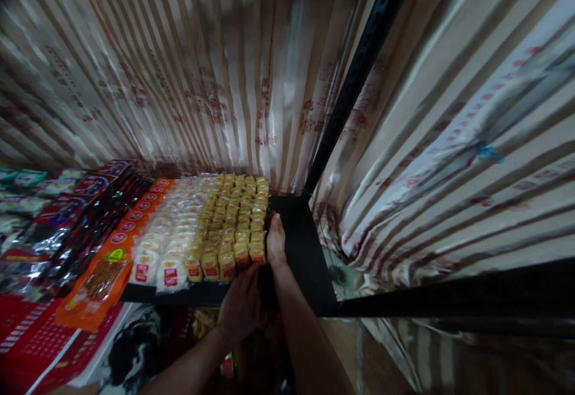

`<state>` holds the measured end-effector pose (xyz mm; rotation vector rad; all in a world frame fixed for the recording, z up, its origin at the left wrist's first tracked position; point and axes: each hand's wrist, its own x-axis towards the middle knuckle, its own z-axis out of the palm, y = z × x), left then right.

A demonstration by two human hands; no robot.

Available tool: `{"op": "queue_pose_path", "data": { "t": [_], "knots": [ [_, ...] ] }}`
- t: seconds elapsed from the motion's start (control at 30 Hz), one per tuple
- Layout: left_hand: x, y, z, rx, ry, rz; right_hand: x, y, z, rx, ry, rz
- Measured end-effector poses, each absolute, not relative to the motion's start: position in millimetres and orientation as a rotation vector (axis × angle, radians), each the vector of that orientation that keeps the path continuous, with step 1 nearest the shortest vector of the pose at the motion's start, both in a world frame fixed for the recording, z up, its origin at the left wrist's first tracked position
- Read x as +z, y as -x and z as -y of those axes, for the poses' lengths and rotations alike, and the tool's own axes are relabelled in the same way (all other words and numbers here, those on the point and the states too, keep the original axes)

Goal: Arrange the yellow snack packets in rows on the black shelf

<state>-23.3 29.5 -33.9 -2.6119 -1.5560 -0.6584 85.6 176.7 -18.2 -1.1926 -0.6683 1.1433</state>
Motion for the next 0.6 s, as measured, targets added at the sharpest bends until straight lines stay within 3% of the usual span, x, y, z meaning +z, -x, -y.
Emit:
{"op": "queue_pose_path", "data": {
  "t": [0.6],
  "knots": [
    [-34, 23, -28, -0.720, 2.568, 1.546, -9, -85, -182, 1.196, 1.178, 0.624]
  ]
}}
